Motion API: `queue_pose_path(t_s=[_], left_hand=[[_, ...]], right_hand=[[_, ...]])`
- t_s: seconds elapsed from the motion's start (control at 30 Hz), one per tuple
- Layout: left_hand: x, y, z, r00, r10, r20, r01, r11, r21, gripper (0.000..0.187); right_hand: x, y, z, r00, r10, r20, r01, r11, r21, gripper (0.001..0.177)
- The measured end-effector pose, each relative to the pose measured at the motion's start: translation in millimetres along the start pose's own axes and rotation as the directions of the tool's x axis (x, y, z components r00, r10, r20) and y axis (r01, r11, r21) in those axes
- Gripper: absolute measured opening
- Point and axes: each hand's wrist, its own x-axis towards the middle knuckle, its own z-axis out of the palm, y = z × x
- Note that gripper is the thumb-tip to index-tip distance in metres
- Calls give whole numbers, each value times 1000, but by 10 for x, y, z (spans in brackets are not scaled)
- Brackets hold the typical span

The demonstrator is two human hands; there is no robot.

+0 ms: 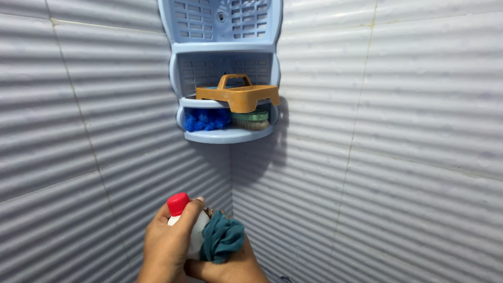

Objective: The person organizes toiletries by placing a soap dish and various cleaning items onto a wall-mounted blue plastic shelf.

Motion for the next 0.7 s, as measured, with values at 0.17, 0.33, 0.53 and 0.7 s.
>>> queue_pose_path(t_s=[0.17, 0.33, 0.53, 0.7], left_hand=[[102, 16, -82, 965, -77, 252, 83, 996, -13, 30], [204, -7, -78, 966, -82, 246, 88, 996, -11, 30], [76, -51, 68, 946, 189, -261, -103, 945, 312, 33], [79, 118, 49, 998, 47, 31, -51, 988, 146, 34]], right_hand=[[-46, -98, -183, 954, 252, 162, -291, 909, 300, 85], [-1, -91, -89, 979, 198, 42, -202, 966, 161, 88], [-5, -95, -42, 996, 88, -30, -90, 993, -76, 84], [-34, -143, -234, 940, 260, 221, -317, 904, 286, 81]])
